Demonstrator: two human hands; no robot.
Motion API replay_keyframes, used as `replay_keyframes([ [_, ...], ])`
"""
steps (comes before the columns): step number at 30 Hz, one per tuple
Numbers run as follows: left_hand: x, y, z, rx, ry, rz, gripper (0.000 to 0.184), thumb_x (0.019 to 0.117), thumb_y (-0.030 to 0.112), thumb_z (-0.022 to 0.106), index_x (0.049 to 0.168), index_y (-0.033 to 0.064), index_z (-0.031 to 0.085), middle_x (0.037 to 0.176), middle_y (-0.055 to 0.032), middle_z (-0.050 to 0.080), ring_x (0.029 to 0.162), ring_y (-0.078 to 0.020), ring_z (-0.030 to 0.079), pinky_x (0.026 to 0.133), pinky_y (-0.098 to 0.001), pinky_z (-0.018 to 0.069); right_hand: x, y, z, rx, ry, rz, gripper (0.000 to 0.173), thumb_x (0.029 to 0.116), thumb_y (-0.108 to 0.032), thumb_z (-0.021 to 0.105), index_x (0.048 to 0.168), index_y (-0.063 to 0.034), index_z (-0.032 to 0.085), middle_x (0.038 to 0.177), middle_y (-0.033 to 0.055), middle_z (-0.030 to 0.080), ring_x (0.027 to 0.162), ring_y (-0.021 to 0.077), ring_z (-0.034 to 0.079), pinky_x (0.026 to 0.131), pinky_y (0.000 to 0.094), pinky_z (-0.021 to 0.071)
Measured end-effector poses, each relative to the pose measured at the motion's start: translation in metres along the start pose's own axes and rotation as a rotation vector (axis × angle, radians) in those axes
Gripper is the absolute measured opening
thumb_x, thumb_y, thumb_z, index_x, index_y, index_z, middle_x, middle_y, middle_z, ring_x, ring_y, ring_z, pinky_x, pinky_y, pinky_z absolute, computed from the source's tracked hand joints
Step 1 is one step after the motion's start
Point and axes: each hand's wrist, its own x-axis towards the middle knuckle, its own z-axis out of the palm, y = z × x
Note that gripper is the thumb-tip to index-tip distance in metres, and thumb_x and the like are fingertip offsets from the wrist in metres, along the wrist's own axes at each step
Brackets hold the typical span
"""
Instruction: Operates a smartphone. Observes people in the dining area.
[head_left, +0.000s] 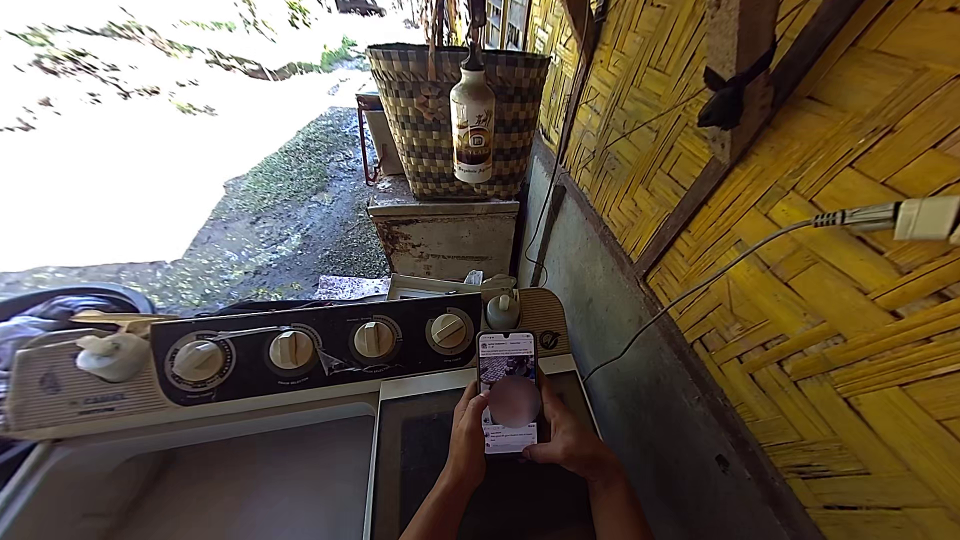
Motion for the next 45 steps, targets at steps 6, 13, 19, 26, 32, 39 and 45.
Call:
replay_keyframes([
  [6,0.0001,-0.0001,-0.0006,0.011,-0.001,-0.003,0.043,0.0989,0.020,0.033,0.133,0.0018,0.051,0.113,-0.0050,0.067,0.102,-0.0076,0.067,0.088,-0.0268,0.0571,0.0003,0.0003,-0.0003,-0.004,0.001,0.003,0.129,0.0663,0.020,0.067,0.158,-0.0075,-0.020,0.154,0.0134,0.043,0.130,0.0217,0.059,0.101,0.0404,0.0571],
  [13,0.0008,-0.0005,-0.0003,0.005,-0.002,-0.001,0.043,0.0986,0.019,0.033,0.133,0.0019,0.052,0.113,-0.0047,0.067,0.101,-0.0074,0.066,0.088,-0.0263,0.0567,0.0005,-0.0017,0.0012,-0.014,0.016,0.014,0.129,0.0659,0.020,0.066,0.158,-0.0070,-0.020,0.153,0.0132,0.043,0.129,0.0218,0.060,0.099,0.0403,0.0586],
  [19,0.0013,-0.0013,-0.0010,0.000,-0.007,0.010,0.042,0.0991,0.019,0.033,0.132,0.0019,0.053,0.113,-0.0047,0.067,0.101,-0.0075,0.067,0.088,-0.0269,0.0571,0.0009,-0.0011,0.0007,-0.012,0.012,0.009,0.128,0.0661,0.020,0.067,0.158,-0.0061,-0.019,0.152,0.0127,0.044,0.129,0.0211,0.060,0.099,0.0398,0.0584],
  [26,0.0011,-0.0016,-0.0006,0.000,-0.006,0.011,0.041,0.0991,0.019,0.033,0.131,0.0019,0.053,0.113,-0.0044,0.067,0.101,-0.0072,0.067,0.089,-0.0262,0.0568,0.0006,-0.0002,0.0001,-0.006,0.005,-0.002,0.127,0.0668,0.020,0.065,0.158,-0.0065,-0.019,0.152,0.0126,0.045,0.129,0.0210,0.060,0.100,0.0397,0.0577],
  [32,0.0014,-0.0015,-0.0005,0.002,-0.001,0.009,0.041,0.0995,0.019,0.033,0.130,0.0020,0.053,0.111,-0.0048,0.068,0.100,-0.0081,0.067,0.087,-0.0272,0.0578,0.0008,-0.0021,0.0015,-0.004,0.014,0.001,0.126,0.0668,0.020,0.066,0.158,-0.0055,-0.017,0.151,0.0125,0.046,0.129,0.0207,0.060,0.101,0.0399,0.0574],
  [39,0.0012,-0.0013,-0.0004,0.001,-0.003,0.011,0.040,0.0998,0.019,0.031,0.129,0.0027,0.054,0.110,-0.0037,0.068,0.099,-0.0077,0.068,0.087,-0.0268,0.0579,0.0014,-0.0002,0.0003,-0.011,0.006,-0.009,0.125,0.0667,0.020,0.066,0.158,-0.0048,-0.016,0.151,0.0134,0.045,0.130,0.0222,0.059,0.102,0.0405,0.0570],
  [45,0.0012,-0.0016,-0.0006,-0.017,-0.002,0.007,0.039,0.1000,0.018,0.032,0.129,0.0020,0.053,0.109,-0.0045,0.068,0.098,-0.0081,0.068,0.087,-0.0271,0.0582,0.0011,-0.0008,0.0010,-0.011,0.009,-0.007,0.125,0.0665,0.020,0.065,0.158,-0.0050,-0.017,0.151,0.0130,0.045,0.130,0.0208,0.059,0.102,0.0395,0.0565],
])
